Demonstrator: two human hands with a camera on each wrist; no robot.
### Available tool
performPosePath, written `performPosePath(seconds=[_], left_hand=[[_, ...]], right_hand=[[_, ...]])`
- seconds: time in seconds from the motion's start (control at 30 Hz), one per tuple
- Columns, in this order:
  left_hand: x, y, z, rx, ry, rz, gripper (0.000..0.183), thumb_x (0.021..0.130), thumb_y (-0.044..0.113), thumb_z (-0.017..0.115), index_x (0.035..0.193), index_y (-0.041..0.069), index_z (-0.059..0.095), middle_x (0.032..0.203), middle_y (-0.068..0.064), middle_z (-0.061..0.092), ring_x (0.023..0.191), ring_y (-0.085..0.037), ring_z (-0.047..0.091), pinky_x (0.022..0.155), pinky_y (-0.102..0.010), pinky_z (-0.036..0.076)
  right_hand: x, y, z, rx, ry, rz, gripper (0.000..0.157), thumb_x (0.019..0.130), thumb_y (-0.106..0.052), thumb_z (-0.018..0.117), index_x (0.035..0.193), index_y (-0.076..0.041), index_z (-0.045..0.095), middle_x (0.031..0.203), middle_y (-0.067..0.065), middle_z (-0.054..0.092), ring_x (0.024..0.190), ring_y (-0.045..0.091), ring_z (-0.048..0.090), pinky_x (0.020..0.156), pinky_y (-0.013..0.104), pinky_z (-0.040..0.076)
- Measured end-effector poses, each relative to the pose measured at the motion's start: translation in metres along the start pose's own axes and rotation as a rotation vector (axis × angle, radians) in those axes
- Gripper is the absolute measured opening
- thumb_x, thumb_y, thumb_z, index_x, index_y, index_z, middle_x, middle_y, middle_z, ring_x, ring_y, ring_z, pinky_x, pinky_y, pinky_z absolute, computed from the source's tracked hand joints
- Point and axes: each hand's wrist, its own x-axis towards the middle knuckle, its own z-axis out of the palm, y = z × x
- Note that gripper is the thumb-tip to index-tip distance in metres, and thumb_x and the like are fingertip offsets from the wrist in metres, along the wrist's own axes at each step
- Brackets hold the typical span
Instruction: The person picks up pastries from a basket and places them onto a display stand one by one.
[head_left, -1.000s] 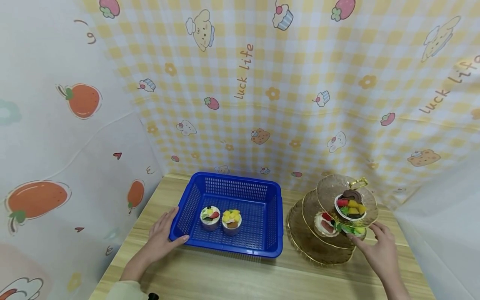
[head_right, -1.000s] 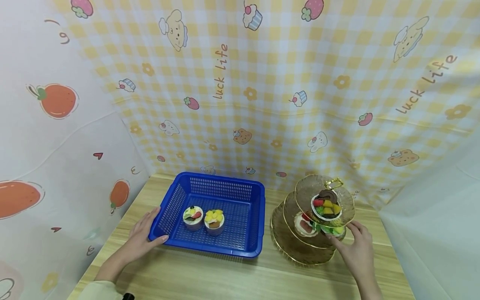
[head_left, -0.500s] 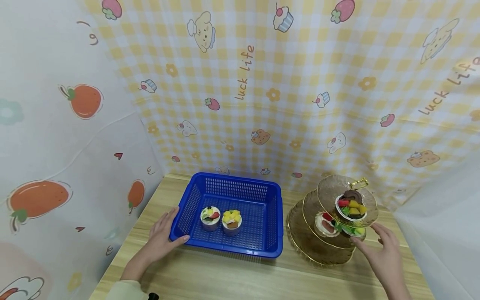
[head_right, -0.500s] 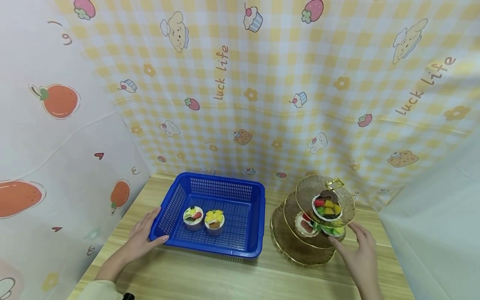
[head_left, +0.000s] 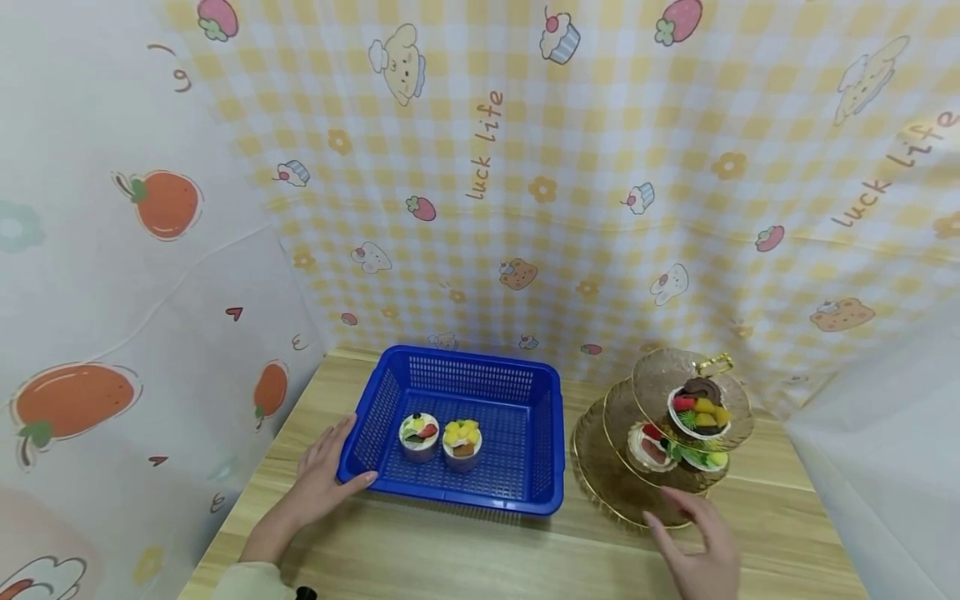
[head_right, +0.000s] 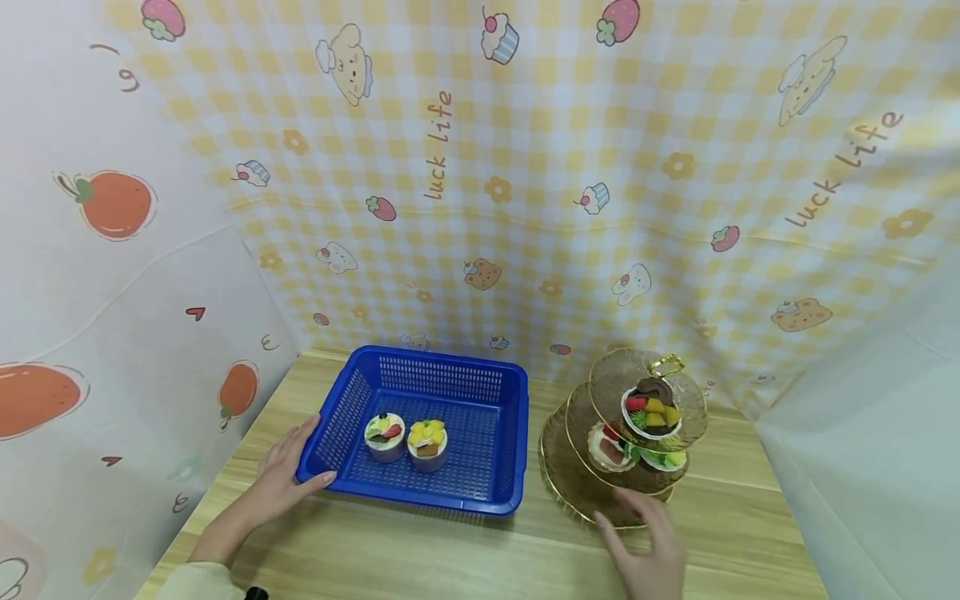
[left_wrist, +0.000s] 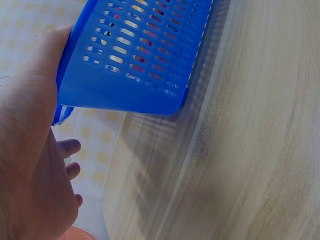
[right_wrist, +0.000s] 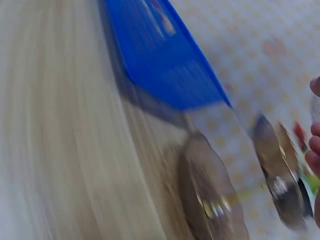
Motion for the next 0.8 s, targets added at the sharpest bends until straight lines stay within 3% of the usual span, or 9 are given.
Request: performPosePath(seconds=[0.13, 0.3, 0.43, 0.57, 0.8], left_hand=[[0.0, 0.0, 0.0, -0.003, 0.004, -0.001, 0.101, 0.086, 0.055, 0.068, 0.16, 0.02, 0.009, 0.165, -0.023, 0.014, 0.148, -0.052, 0.01, 0.108, -0.079, 0.007], [-0.001, 0.0, 0.0, 0.001, -0.001, 0.0, 0.101, 0.086, 0.055, 0.067, 0.161, 0.022, 0.008, 0.165, -0.023, 0.014, 0.148, -0.052, 0.01, 0.108, -0.079, 0.008], [-0.001, 0.001, -0.001, 0.0, 0.001, 0.0, 0.101, 0.087, 0.055, 0.067, 0.161, 0.022, 0.008, 0.165, -0.023, 0.014, 0.148, -0.052, 0.01, 0.108, -0.079, 0.007], [-0.001, 0.003, -0.002, 0.001, 0.004, 0.0, 0.101, 0.086, 0.054, 0.068, 0.161, 0.022, 0.008, 0.165, -0.023, 0.015, 0.148, -0.053, 0.01, 0.108, -0.079, 0.007], [0.0, 0.002, -0.001, 0.007, 0.013, 0.01, 0.101, 0.086, 0.054, 0.068, 0.16, 0.019, 0.01, 0.164, -0.024, 0.017, 0.147, -0.053, 0.012, 0.108, -0.079, 0.008]], right_hand=[[0.001, -0.015, 0.032, 0.028, -0.181, 0.032, 0.059, 0.058, 0.01, 0.087, 0.114, 0.0, 0.07, 0.102, 0.009, 0.071, 0.103, -0.006, 0.059, 0.091, 0.004, 0.042], [0.015, -0.03, 0.07, -0.002, -0.374, 0.086, 0.062, 0.067, -0.008, 0.09, 0.124, -0.012, 0.067, 0.112, 0.003, 0.071, 0.105, 0.003, 0.061, 0.091, 0.007, 0.045], [0.037, -0.042, 0.101, -0.017, -0.525, 0.082, 0.064, 0.072, -0.024, 0.089, 0.13, -0.02, 0.063, 0.121, -0.004, 0.069, 0.111, 0.012, 0.062, 0.093, 0.026, 0.053], [0.06, -0.052, 0.131, 0.001, -0.652, 0.075, 0.068, 0.075, -0.034, 0.086, 0.136, -0.025, 0.058, 0.13, -0.003, 0.066, 0.121, 0.017, 0.059, 0.098, 0.045, 0.052], [0.095, -0.064, 0.183, 0.069, -0.841, 0.059, 0.074, 0.08, -0.037, 0.082, 0.145, -0.024, 0.05, 0.142, -0.001, 0.059, 0.133, 0.023, 0.052, 0.105, 0.049, 0.048]])
